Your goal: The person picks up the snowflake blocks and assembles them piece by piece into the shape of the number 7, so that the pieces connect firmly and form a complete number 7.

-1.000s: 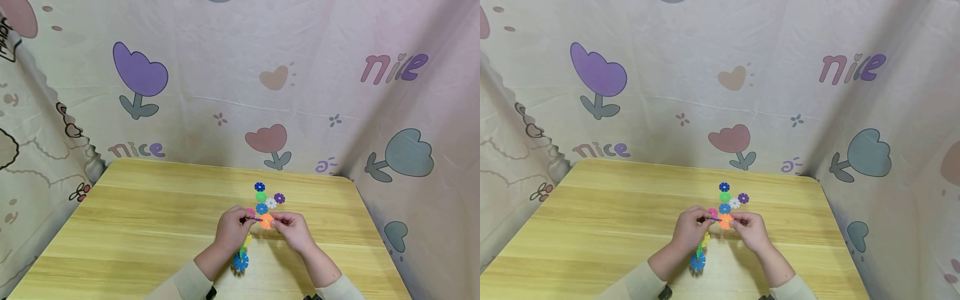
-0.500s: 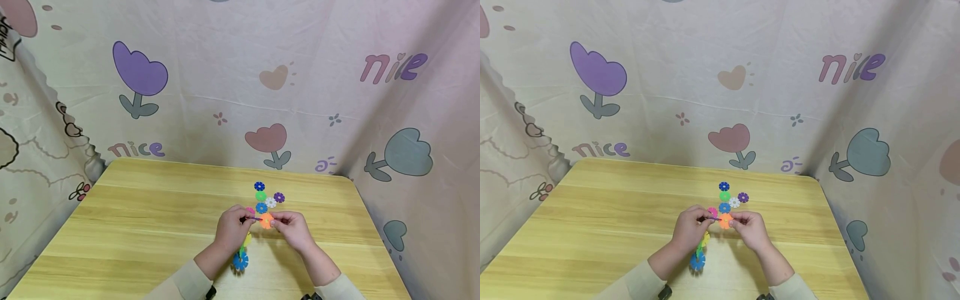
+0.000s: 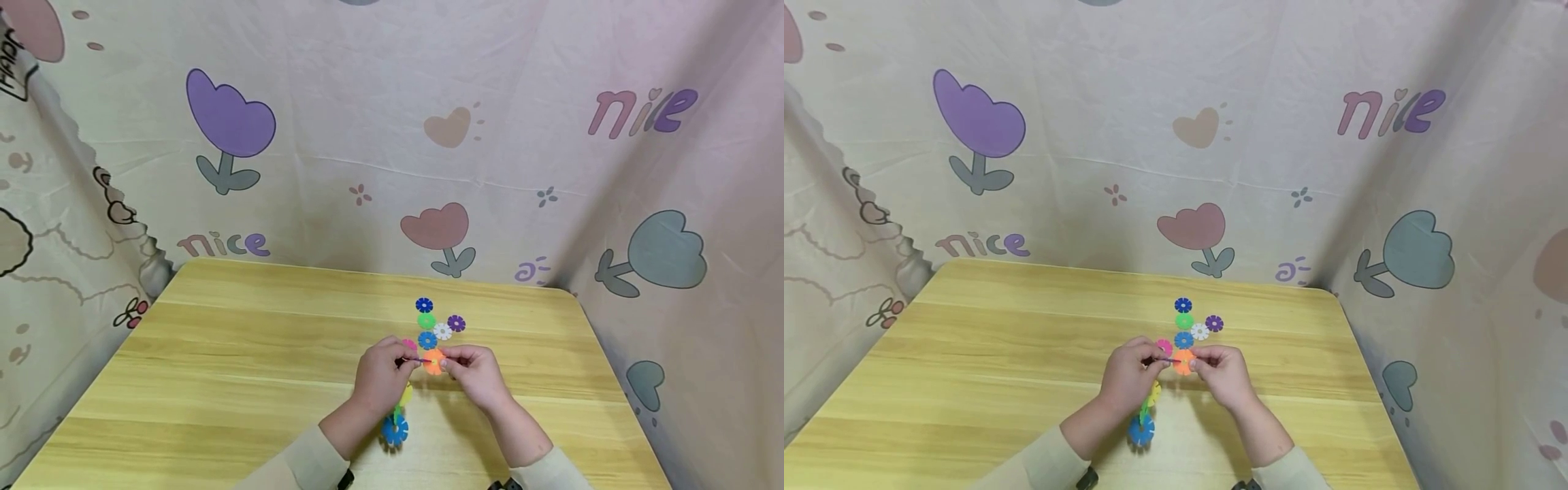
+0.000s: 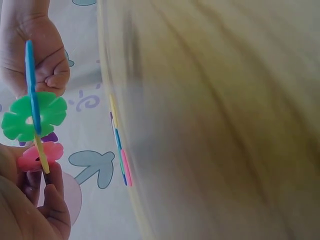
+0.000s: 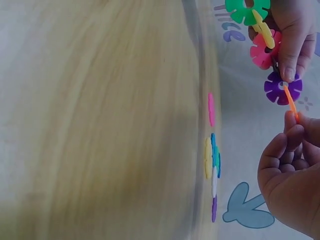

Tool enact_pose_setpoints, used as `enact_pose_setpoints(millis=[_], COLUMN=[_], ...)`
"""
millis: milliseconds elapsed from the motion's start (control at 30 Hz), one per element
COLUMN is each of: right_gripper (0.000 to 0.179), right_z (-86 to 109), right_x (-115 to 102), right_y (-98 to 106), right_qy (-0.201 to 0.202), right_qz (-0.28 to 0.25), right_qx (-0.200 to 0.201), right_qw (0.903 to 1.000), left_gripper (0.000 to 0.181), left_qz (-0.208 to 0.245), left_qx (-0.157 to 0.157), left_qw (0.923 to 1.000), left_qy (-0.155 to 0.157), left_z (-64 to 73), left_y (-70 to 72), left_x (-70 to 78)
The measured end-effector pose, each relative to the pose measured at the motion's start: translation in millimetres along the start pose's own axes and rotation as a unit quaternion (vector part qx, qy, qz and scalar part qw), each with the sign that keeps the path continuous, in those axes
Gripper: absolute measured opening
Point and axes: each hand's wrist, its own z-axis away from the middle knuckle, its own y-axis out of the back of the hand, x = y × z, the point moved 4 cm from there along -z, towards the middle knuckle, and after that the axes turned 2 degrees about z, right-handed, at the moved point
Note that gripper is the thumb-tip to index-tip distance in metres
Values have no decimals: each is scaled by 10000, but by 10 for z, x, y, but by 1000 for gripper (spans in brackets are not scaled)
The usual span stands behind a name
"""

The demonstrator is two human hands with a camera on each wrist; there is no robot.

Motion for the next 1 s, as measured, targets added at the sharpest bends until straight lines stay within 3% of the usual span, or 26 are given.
enact_pose_setpoints(millis=[233, 600, 833, 1000], right_gripper=[21, 24, 22, 17], right_z=[13, 23, -11, -78], right_x=[4, 17, 50, 82], right_y=[-8, -52, -47, 28], right_qy=[-81, -157, -170, -179], right_qz=[-70, -402, -267, 17], right_qx=[11, -58, -204, 206], right_qw=[9999, 9990, 9993, 9996], left_gripper=[4, 4, 3, 5], left_qz=[-150, -7, 246, 284], left_qx=[70, 35, -181, -126], left_qw=[9998, 9971, 9978, 9987], left_qy=[-109, -766, -586, -404], left_z=[2, -24, -23, -23], left_y=[27, 14, 27, 48], left_x=[15, 4, -32, -44])
